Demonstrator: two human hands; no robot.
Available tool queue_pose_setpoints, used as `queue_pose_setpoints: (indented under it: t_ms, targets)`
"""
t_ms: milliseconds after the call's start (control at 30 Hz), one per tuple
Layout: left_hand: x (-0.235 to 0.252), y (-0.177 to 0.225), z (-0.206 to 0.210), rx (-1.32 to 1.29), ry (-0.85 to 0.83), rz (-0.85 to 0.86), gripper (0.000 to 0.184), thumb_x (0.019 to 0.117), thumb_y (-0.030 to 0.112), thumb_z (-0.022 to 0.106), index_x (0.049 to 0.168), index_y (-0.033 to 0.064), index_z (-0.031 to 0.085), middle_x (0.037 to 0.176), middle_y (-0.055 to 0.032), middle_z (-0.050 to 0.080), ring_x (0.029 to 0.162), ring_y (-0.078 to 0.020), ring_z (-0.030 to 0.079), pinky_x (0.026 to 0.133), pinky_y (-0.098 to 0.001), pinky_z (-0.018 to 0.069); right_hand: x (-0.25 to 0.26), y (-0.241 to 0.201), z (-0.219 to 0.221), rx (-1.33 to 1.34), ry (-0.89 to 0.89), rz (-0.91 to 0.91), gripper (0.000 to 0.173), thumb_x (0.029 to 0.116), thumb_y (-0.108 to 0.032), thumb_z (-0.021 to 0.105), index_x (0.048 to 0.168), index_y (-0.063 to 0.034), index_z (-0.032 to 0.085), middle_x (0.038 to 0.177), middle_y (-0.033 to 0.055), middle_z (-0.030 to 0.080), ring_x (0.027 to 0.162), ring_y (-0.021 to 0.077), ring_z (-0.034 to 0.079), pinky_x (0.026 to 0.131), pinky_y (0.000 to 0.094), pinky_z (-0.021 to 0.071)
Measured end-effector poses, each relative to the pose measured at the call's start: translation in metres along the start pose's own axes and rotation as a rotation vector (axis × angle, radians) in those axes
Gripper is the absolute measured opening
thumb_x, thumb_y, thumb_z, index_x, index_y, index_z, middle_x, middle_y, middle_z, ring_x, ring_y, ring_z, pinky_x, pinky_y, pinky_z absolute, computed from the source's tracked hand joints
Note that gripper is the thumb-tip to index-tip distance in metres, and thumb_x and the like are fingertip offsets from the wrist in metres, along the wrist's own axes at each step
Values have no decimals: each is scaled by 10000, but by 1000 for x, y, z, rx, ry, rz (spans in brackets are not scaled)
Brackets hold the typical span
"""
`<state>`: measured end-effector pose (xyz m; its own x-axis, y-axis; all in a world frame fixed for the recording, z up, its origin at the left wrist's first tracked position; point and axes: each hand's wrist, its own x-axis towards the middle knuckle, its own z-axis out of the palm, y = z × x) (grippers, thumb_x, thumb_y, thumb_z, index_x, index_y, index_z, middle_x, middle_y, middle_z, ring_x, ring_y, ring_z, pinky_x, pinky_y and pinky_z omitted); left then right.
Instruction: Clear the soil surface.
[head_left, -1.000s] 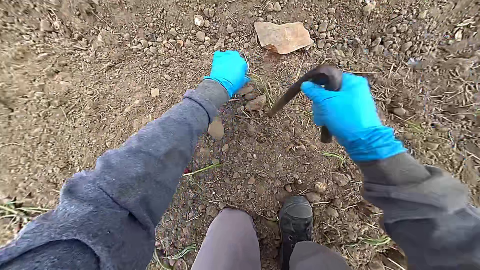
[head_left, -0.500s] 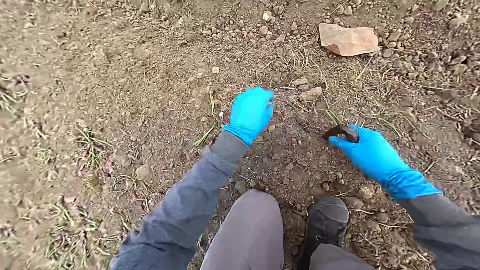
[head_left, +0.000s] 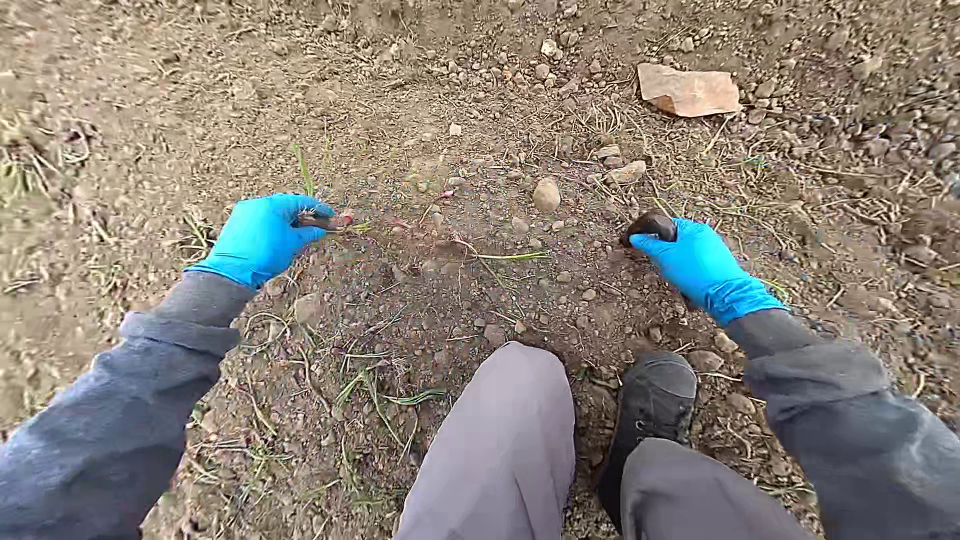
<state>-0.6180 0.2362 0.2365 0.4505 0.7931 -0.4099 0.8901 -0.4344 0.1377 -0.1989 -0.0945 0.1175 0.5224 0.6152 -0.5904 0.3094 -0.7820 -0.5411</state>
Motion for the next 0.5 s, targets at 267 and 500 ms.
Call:
queue_pose_setpoints:
  t_ms: [267, 500]
  targets:
    - [-6, 48, 49, -430, 75, 144, 378, 1008, 87, 596, 1379, 155, 613, 1176, -52, 741, 1069, -163, 717, 971, -434, 581, -8, 14, -1, 96, 5, 18, 261, 1010, -355, 680, 1110, -115, 694, 810, 129, 651, 660, 281, 600, 620, 544, 493]
    - [84, 156, 98, 154, -83, -63, 482, 1008, 267, 663, 1428, 68, 531, 1197, -272, 682, 1110, -508, 663, 875, -737, 512, -55, -31, -110, 167, 159, -368, 136, 997, -285, 676, 1026, -154, 697, 691, -71, 595, 536, 5, 526, 505, 234, 478]
